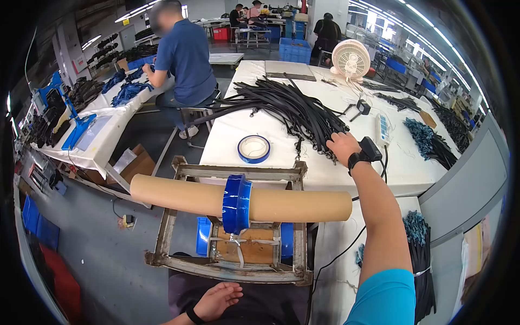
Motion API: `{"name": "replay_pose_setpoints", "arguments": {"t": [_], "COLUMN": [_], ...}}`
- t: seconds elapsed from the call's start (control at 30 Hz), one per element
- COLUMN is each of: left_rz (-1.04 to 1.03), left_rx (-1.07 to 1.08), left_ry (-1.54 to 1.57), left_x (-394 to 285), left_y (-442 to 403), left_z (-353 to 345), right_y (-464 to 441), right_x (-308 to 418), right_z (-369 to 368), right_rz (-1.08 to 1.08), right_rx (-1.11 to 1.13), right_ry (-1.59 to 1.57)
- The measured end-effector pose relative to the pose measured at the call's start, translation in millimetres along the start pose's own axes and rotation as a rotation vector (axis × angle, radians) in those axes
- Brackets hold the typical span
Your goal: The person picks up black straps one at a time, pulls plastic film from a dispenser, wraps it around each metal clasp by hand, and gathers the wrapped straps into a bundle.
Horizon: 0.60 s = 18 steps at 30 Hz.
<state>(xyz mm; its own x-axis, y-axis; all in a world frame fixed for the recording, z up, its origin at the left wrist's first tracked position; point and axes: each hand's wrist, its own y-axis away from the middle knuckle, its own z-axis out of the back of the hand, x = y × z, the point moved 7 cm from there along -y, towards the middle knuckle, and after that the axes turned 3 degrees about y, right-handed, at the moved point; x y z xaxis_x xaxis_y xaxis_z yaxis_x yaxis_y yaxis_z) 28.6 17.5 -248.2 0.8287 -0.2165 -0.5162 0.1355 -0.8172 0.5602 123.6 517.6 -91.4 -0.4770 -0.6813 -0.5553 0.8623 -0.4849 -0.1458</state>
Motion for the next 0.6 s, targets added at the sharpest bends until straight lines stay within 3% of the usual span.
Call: {"name": "replay_pose_setpoints", "arguments": {"t": [0.17,0.23,0.3,0.37,0.57,0.6], "left_rz": [0.07,0.052,0.032,0.028,-0.003,-0.002], "left_rx": [-0.024,-0.02,-0.014,-0.004,0.017,0.029], "left_ry": [-0.031,-0.03,-0.031,-0.036,-0.055,-0.06], "left_x": [8.2,6.5,3.2,1.1,2.8,2.6], "left_y": [-2.8,1.3,5.8,11.4,22.4,24.7], "left_z": [9.4,10.1,10.5,11.6,19.3,18.3], "right_y": [1.6,17.7,28.5,47.4,155.2,174.3], "right_x": [-6.7,-46.1,-81.4,-100.8,-122.5,-127.0], "right_z": [15.5,31.7,33.4,85.3,281.3,299.6], "right_rz": [-0.033,-0.479,-0.801,-0.718,-0.471,-0.42], "right_rx": [-0.313,-0.829,-0.895,-1.117,-1.233,-1.239], "right_ry": [-0.206,-0.744,-1.385,-1.681,-1.188,-1.265]}}
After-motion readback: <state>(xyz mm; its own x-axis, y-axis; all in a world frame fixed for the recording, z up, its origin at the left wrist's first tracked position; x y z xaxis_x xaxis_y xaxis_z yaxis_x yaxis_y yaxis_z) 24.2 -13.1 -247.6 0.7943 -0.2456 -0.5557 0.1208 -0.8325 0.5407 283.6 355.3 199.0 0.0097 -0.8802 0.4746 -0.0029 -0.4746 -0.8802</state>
